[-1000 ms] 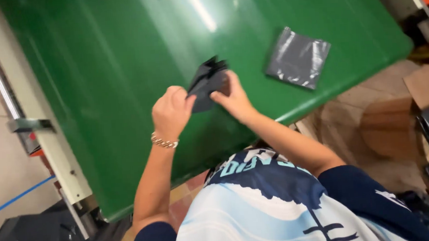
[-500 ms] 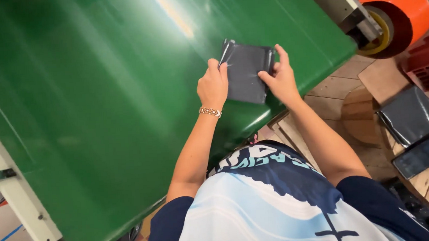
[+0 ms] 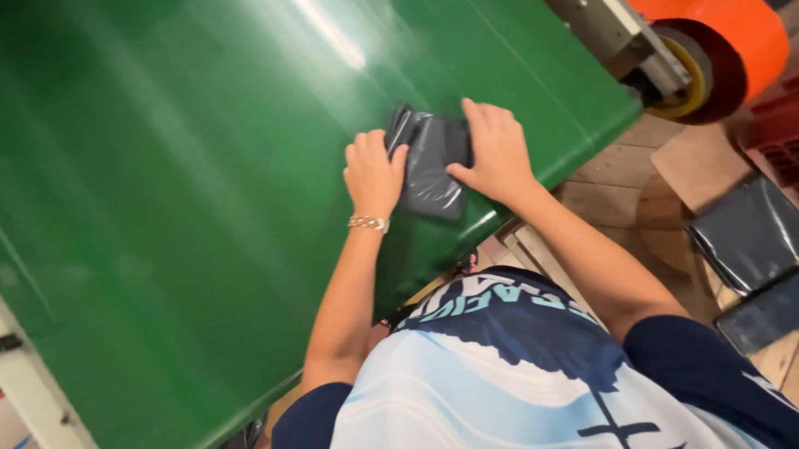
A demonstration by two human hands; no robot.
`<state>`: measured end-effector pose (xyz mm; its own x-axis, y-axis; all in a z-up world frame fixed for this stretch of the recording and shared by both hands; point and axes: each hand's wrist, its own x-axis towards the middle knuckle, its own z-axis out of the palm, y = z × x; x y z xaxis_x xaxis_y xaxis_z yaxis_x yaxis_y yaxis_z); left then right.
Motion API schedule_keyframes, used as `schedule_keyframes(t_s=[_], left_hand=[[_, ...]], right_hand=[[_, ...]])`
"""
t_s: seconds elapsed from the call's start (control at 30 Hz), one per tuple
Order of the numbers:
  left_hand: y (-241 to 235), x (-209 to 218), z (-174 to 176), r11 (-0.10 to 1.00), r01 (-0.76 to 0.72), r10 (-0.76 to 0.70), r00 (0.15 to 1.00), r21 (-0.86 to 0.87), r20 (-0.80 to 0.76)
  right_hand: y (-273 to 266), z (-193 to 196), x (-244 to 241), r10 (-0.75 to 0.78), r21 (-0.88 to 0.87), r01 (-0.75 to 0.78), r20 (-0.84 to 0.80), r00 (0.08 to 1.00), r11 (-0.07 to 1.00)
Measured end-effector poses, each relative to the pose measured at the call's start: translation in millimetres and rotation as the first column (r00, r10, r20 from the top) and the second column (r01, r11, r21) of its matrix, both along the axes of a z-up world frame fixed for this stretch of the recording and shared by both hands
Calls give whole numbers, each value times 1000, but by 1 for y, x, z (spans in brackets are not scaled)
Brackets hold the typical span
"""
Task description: Folding plastic bags on a conveyor belt and stacking them into a crate for packaging.
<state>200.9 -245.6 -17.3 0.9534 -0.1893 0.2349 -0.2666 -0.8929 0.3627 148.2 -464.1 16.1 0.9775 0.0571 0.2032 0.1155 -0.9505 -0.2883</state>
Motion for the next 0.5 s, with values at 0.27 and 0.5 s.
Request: schedule_keyframes(t_s=[0.27,0.5], left_hand=[[-49,-25,85,758,616,-558,783,-214,275],[-77,-43,130,591,742,-575,662,-316,481]], right_hand=[[-42,36,-24,161,566,-210,134,978,797],[-156,28,-159,-652,791,389,16,758,472]])
